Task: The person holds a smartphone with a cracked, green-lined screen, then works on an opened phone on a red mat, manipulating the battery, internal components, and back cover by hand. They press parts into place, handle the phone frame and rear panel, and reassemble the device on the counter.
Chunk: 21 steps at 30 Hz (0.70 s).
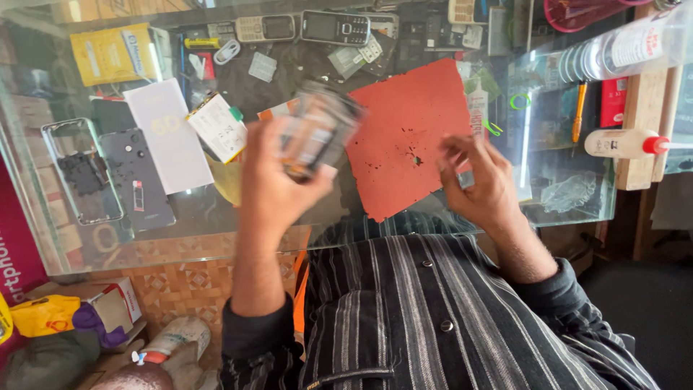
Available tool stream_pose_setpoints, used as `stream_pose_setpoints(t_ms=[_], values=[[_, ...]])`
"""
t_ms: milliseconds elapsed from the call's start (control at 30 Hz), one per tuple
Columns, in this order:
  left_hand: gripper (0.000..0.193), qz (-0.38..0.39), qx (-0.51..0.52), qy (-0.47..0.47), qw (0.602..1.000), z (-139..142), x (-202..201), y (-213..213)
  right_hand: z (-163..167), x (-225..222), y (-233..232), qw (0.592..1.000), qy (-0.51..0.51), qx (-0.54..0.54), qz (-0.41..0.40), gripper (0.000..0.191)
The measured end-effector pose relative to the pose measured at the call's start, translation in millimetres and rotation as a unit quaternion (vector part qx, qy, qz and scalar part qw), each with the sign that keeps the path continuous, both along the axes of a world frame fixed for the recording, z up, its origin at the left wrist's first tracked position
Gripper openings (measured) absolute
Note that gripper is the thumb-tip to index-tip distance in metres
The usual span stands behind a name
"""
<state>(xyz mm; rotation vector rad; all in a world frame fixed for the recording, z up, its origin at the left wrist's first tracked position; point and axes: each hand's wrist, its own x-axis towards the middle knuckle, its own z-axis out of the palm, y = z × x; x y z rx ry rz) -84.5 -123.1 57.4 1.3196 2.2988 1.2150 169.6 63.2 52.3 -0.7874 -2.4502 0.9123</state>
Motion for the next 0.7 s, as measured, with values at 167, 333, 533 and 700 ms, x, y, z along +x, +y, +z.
stream_pose_setpoints(t_ms=[167,333,533,700], values=[[0.081,-0.12,-0.101,-0.067,0.985,-14.7,47.1,62.1,-7.1,13.0,21.8,0.988,-0.064,0.127,-0.067,0.034],[0.084,-0.17,-0.072,0.059,0.981,-27.4,51.5,88.7,-13.3,29.4,36.7,0.986,-0.079,0.111,-0.096,0.029],[0.094,-0.185,-0.078,0.087,0.976,-37.0,41.0,84.3,-8.0,23.4,31.2,0.996,-0.043,0.074,-0.031,0.03],[0.094,-0.15,-0.054,0.085,0.984,-51.1,45.0,72.3,-11.6,-4.2,15.0,0.991,-0.035,0.114,0.054,0.034]])
